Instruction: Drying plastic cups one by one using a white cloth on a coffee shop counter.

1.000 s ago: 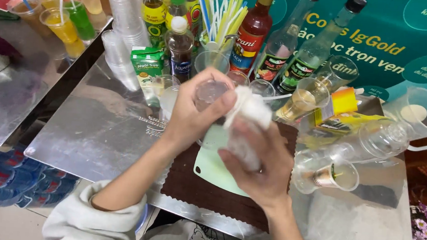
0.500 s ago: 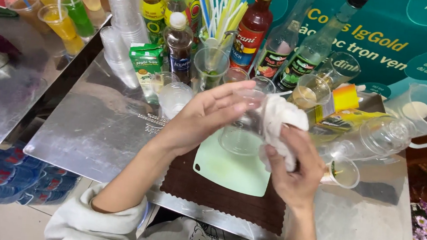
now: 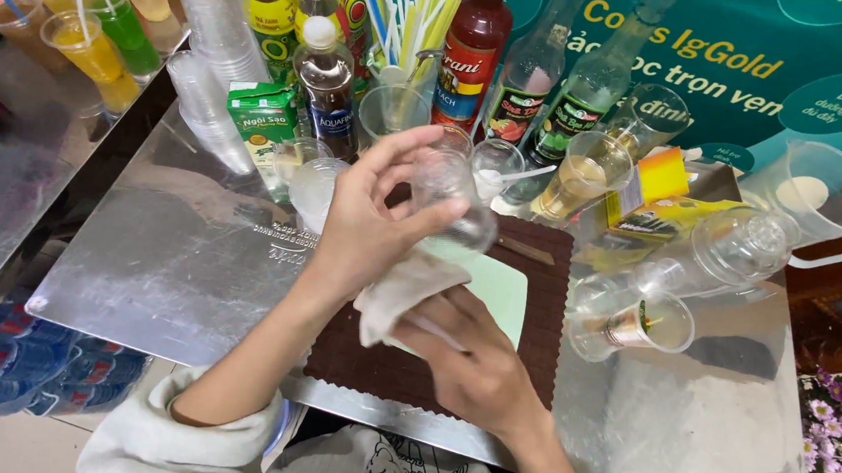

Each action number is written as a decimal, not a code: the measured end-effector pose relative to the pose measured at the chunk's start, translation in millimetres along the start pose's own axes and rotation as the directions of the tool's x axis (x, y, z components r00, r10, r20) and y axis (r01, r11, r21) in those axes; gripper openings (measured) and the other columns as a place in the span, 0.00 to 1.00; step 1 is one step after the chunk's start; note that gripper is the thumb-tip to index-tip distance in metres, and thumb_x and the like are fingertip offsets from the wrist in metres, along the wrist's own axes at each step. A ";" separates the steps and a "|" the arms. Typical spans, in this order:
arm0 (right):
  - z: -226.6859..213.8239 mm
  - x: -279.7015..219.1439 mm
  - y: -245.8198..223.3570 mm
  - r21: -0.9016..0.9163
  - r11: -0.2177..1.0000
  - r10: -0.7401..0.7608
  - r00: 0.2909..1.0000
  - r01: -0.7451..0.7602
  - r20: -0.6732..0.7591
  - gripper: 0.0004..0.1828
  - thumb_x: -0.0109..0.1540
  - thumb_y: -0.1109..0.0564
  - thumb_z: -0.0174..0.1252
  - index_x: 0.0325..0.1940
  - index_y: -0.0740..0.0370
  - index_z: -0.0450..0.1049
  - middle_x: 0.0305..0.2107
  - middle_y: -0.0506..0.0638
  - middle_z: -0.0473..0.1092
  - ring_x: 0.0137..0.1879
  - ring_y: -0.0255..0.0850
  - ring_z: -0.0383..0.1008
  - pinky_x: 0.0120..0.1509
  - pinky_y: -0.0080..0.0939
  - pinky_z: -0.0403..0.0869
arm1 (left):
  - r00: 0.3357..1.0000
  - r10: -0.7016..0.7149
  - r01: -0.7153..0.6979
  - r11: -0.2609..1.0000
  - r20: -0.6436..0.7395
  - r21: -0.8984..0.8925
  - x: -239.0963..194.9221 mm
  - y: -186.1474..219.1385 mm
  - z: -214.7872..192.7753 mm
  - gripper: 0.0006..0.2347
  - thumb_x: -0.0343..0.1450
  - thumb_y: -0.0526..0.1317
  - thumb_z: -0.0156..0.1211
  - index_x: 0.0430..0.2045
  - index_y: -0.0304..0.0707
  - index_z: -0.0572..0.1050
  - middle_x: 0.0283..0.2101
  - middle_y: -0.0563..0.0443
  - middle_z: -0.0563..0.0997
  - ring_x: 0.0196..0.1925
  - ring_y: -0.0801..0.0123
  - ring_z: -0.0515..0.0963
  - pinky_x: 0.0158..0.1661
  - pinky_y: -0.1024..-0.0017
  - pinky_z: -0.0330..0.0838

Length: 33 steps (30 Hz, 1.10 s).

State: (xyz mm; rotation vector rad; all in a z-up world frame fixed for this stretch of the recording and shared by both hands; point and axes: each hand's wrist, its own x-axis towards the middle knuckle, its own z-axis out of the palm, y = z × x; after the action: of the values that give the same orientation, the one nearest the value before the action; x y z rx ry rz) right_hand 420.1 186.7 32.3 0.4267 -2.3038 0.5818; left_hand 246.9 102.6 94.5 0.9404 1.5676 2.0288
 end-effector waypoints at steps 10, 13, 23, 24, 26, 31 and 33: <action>-38.7 -12.2 8.2 0.096 0.844 0.482 0.668 -0.528 -0.566 0.26 0.68 0.51 0.57 0.67 0.65 0.67 0.59 0.59 0.70 0.63 0.49 0.72 0.65 0.44 0.75 | 0.982 0.186 -0.187 0.974 0.019 0.130 -15.0 0.6 3.4 0.23 0.58 0.37 0.78 0.42 0.40 0.68 0.45 0.50 0.74 0.47 0.69 0.79 0.42 0.69 0.92; -43.5 19.7 1.6 -0.021 0.930 0.332 0.865 -0.367 -0.375 0.26 0.65 0.60 0.64 0.66 0.63 0.66 0.64 0.62 0.67 0.72 0.57 0.70 0.77 0.55 0.71 | 0.906 0.422 -0.404 0.846 0.026 0.349 -23.4 -8.7 10.1 0.26 0.58 0.43 0.79 0.43 0.37 0.68 0.49 0.46 0.71 0.53 0.68 0.74 0.38 0.74 0.90; 0.3 -11.2 8.1 -0.084 0.914 0.346 0.871 -0.397 -0.348 0.31 0.57 0.70 0.55 0.64 0.55 0.73 0.59 0.56 0.71 0.60 0.48 0.76 0.65 0.43 0.77 | 0.884 0.419 -0.444 0.891 -0.206 -0.097 -20.0 -31.9 6.7 0.24 0.62 0.41 0.73 0.46 0.34 0.65 0.53 0.41 0.71 0.54 0.64 0.77 0.55 0.73 0.80; 0.3 -14.5 12.2 0.093 0.927 0.369 0.832 -0.365 -0.415 0.26 0.61 0.67 0.55 0.64 0.59 0.72 0.59 0.58 0.72 0.64 0.52 0.74 0.73 0.52 0.75 | 0.898 0.376 -0.408 0.906 -0.227 -0.110 -19.0 -32.2 4.8 0.24 0.64 0.47 0.71 0.45 0.35 0.64 0.51 0.41 0.72 0.54 0.62 0.77 0.58 0.71 0.76; -1.3 -27.1 14.3 0.266 0.913 0.402 0.786 -0.308 -0.469 0.21 0.65 0.64 0.54 0.63 0.63 0.70 0.58 0.59 0.72 0.69 0.56 0.73 0.81 0.60 0.72 | 0.909 0.333 -0.372 0.920 -0.250 -0.123 -18.5 -30.7 2.8 0.25 0.66 0.53 0.69 0.43 0.37 0.63 0.49 0.40 0.73 0.55 0.61 0.77 0.60 0.70 0.72; -9.4 -45.6 10.8 0.136 0.910 0.351 0.554 -0.391 -0.755 0.21 0.53 0.60 0.59 0.52 0.62 0.70 0.53 0.58 0.71 0.68 0.57 0.70 0.85 0.64 0.65 | 0.961 0.266 -0.274 0.950 -0.070 -0.150 -28.7 -20.4 12.9 0.25 0.66 0.29 0.71 0.53 0.32 0.63 0.64 0.36 0.68 0.67 0.54 0.73 0.51 0.63 0.89; -22.3 -19.0 5.2 0.016 0.921 0.300 0.683 -0.389 -0.666 0.24 0.57 0.63 0.59 0.58 0.67 0.68 0.58 0.62 0.69 0.70 0.62 0.68 0.83 0.66 0.67 | 0.944 0.331 -0.328 0.936 0.006 -0.128 -35.8 -19.9 17.9 0.27 0.65 0.25 0.71 0.55 0.35 0.62 0.66 0.33 0.66 0.66 0.53 0.75 0.51 0.63 0.90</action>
State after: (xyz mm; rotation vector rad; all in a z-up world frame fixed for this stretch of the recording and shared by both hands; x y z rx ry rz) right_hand 443.4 205.2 31.8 -0.2739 -1.7036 0.6345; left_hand 282.8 96.2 68.7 1.2449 1.3187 2.2958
